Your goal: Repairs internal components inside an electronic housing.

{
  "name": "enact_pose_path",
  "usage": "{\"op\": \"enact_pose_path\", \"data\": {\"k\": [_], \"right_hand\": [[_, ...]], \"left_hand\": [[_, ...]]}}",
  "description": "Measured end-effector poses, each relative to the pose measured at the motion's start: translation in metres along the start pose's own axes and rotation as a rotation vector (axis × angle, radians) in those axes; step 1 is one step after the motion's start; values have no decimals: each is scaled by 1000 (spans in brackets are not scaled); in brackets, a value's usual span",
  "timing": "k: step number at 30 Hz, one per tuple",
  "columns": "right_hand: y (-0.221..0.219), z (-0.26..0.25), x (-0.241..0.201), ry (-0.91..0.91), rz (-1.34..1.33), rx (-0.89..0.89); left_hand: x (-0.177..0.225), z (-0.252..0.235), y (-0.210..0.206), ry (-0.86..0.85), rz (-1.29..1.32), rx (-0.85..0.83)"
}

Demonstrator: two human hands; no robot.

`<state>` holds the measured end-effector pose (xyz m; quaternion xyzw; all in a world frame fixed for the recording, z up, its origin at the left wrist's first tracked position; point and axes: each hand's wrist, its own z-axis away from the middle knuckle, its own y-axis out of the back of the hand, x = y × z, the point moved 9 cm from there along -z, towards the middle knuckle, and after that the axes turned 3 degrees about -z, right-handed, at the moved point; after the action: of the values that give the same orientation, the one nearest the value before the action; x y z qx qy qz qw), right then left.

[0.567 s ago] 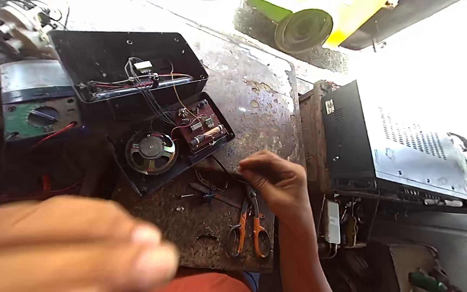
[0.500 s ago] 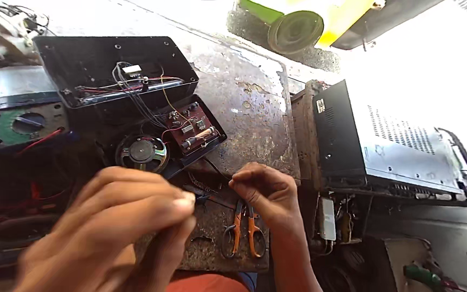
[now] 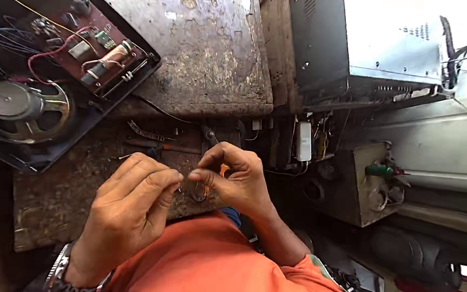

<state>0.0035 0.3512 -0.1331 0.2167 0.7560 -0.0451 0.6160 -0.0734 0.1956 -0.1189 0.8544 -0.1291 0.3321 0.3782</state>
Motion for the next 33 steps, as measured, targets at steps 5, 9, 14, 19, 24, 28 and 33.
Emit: {"op": "enact_pose_path", "data": {"k": [5, 9, 14, 19, 24, 28, 33], "right_hand": [[22, 16, 26, -149, 853, 87], [18, 20, 41, -235, 992, 191], [3, 21, 39, -222, 905, 164], [-6, 23, 33, -181, 810, 118], [-8, 11, 41, -389, 766, -23], [-17, 4, 36, -406, 819, -86], [-29, 3, 14, -211, 821, -51]], "left_hand": [[-24, 29, 21, 151, 133, 23], [-38, 60, 37, 239, 206, 83], [-35, 90, 43, 251, 171, 90], [-36, 105, 33, 245, 221, 66], [-46, 111, 25, 237, 309, 87], [-50, 111, 29, 204, 377, 130], [-52, 115, 32, 181, 381, 153]]}}
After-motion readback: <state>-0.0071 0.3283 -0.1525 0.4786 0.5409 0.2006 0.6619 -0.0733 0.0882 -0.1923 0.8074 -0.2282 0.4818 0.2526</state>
